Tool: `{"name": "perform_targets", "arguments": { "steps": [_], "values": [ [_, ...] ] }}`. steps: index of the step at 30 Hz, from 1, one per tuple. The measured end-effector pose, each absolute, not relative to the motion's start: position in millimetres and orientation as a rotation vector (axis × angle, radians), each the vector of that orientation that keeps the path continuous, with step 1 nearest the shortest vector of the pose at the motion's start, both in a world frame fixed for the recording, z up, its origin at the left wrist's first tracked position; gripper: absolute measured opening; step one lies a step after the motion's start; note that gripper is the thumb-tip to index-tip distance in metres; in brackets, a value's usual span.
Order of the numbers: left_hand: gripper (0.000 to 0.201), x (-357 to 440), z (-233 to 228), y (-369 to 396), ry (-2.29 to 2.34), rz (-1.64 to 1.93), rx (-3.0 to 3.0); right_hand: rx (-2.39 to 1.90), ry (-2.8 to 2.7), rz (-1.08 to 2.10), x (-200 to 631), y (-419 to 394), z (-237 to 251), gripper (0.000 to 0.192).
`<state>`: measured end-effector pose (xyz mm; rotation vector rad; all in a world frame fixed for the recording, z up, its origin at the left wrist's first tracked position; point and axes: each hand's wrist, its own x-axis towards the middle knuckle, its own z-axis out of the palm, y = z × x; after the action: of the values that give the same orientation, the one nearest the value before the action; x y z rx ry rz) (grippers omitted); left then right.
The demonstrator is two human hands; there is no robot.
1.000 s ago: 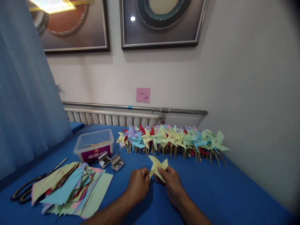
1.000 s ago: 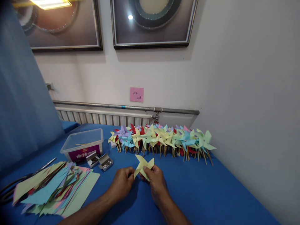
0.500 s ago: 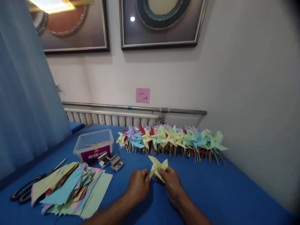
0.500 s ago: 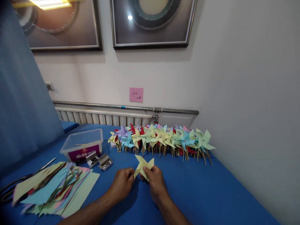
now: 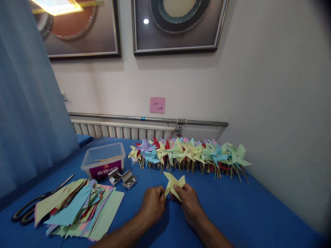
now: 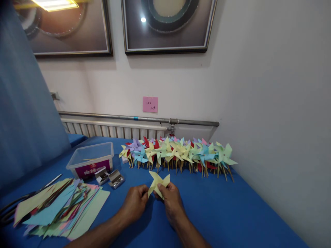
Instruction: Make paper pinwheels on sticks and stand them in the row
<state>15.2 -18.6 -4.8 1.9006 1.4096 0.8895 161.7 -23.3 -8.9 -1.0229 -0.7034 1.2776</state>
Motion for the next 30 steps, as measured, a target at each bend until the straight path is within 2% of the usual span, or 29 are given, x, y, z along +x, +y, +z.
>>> {"name": "perform_targets", "arguments": {
  "steps": [17, 30],
  "values": [
    [0.024, 16.7, -2.8, -20.1, 1.424, 0.864, 1.912, -1.001, -0.697, 1.283, 161.8, -23.7, -10.5, 0.038],
    [0.016, 6.0, -0.9, -10.8, 1.365, 0.781, 1.74, -1.077, -0.665, 1.15, 181.6, -11.5, -6.6, 0.041]
  ]
}}
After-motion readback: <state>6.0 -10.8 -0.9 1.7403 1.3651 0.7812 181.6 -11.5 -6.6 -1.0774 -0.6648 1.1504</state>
